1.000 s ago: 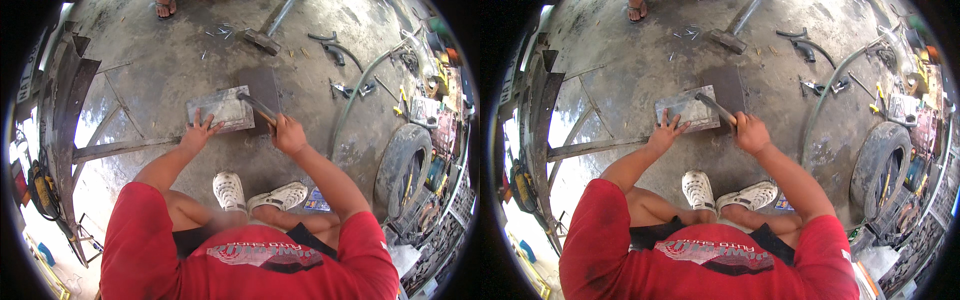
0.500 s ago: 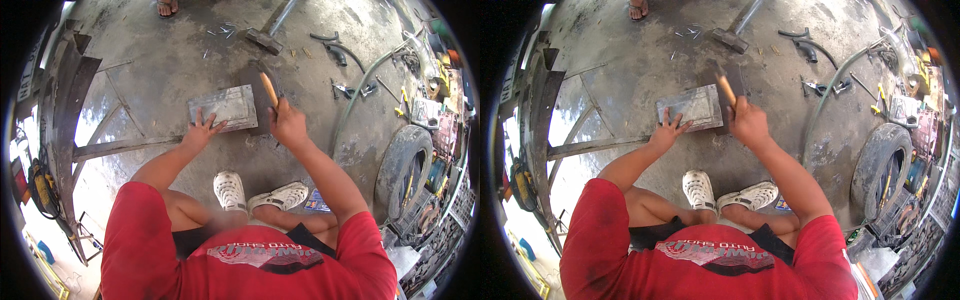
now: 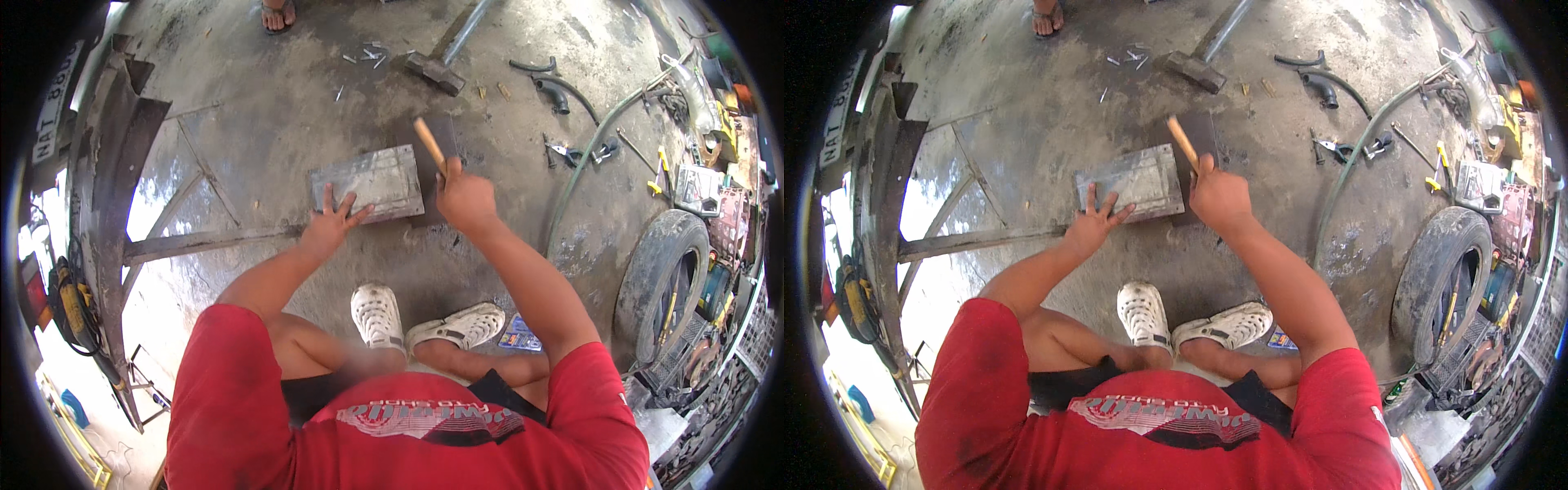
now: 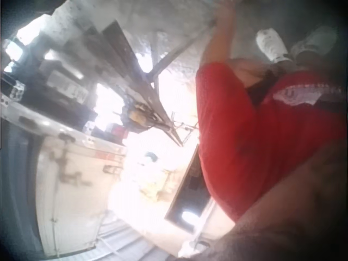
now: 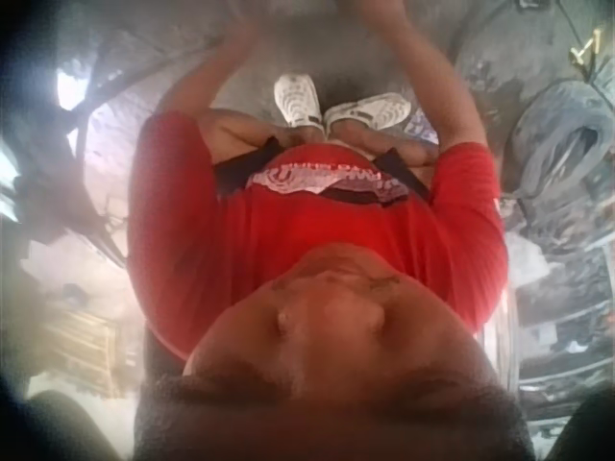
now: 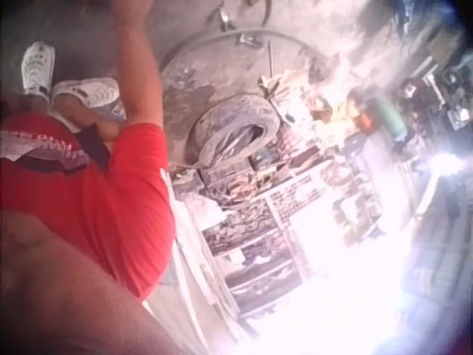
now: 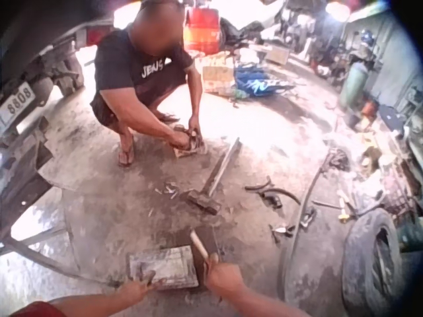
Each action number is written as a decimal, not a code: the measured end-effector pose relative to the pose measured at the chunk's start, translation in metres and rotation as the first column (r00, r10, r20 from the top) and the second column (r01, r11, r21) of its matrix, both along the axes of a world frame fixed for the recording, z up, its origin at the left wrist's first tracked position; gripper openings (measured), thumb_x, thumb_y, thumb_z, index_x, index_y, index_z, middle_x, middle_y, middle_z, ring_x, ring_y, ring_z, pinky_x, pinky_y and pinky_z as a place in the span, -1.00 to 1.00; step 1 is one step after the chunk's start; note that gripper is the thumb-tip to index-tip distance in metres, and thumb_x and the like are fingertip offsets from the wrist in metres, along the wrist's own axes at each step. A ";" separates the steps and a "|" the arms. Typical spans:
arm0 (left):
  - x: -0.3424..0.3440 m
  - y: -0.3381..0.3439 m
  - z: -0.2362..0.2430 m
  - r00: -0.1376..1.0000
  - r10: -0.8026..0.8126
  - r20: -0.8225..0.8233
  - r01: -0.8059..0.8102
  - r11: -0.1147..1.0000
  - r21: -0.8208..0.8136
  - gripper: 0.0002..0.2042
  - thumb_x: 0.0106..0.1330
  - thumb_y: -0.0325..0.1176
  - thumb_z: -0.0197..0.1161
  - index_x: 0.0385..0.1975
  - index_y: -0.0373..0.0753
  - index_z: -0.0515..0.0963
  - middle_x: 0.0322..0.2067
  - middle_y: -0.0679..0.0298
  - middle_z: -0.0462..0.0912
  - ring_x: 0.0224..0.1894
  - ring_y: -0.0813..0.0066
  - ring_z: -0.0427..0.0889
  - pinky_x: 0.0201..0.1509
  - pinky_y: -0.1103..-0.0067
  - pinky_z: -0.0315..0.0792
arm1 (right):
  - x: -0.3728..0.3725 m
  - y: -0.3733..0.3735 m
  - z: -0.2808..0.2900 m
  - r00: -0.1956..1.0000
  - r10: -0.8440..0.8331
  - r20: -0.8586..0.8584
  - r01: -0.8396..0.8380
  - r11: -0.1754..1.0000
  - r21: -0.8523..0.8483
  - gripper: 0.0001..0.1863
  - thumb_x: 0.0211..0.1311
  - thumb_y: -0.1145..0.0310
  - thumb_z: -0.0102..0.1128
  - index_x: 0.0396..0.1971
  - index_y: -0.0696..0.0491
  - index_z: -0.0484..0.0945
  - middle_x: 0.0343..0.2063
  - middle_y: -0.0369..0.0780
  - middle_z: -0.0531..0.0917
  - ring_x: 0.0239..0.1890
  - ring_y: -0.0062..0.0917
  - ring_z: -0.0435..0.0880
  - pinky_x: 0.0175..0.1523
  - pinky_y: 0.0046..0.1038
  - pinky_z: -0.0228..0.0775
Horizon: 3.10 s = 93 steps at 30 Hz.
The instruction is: The person sits on the floor and uses a hammer to repeatedly strike a rectangular metal sheet placed on a block. They periodically lift the sheet to inspect it and then resume hammering. Later, they lift the sheet to a vehicle's rear bumper to test the fit and hammer it into place.
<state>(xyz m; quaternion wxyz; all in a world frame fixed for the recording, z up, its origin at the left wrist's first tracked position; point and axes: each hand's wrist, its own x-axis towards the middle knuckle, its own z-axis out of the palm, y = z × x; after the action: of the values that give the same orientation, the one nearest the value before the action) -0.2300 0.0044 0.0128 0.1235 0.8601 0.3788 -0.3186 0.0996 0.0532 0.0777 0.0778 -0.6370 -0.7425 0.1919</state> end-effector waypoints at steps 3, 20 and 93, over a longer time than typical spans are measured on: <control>-0.003 0.006 -0.004 1.000 0.003 0.014 -0.003 1.000 0.028 0.07 0.38 -0.68 0.14 0.68 0.47 -0.27 0.65 0.08 -0.01 0.59 -0.65 -0.10 -0.03 -0.03 0.80 | 0.005 -0.016 0.000 0.998 0.040 -0.043 -0.036 0.994 0.106 -0.76 0.44 0.31 0.25 -0.14 0.10 0.40 -0.51 -0.07 0.72 -0.43 -0.05 0.76 -0.25 -0.03 0.60; 0.001 0.016 -0.003 1.000 -0.017 -0.014 0.018 0.999 0.035 0.03 0.42 -0.64 0.12 0.68 0.46 -0.29 0.65 0.08 -0.05 0.57 -0.65 -0.06 -0.04 0.01 0.82 | 0.020 -0.053 0.009 0.994 0.113 0.008 -0.113 0.992 -0.062 -0.74 0.47 0.24 0.18 -0.12 0.11 0.40 -0.38 -0.01 0.77 -0.29 -0.05 0.78 -0.23 -0.02 0.60; -0.024 0.122 0.124 0.036 0.918 0.396 -0.660 0.319 -0.680 -0.43 0.40 -0.44 0.37 0.42 -0.30 0.46 0.06 0.11 0.77 0.04 0.22 0.76 0.21 0.26 0.60 | 0.114 -0.050 0.022 0.713 -0.665 -0.224 0.592 0.741 -0.315 -0.60 0.51 0.13 0.22 0.13 0.11 0.52 -0.18 0.16 0.74 -0.06 0.18 0.71 0.01 0.07 0.51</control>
<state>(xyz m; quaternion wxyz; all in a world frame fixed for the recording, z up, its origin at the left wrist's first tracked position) -0.2543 0.1260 0.1372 0.5561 0.5016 0.6484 0.1371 0.2140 0.0034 0.0995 0.1875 -0.8166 -0.4303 0.3359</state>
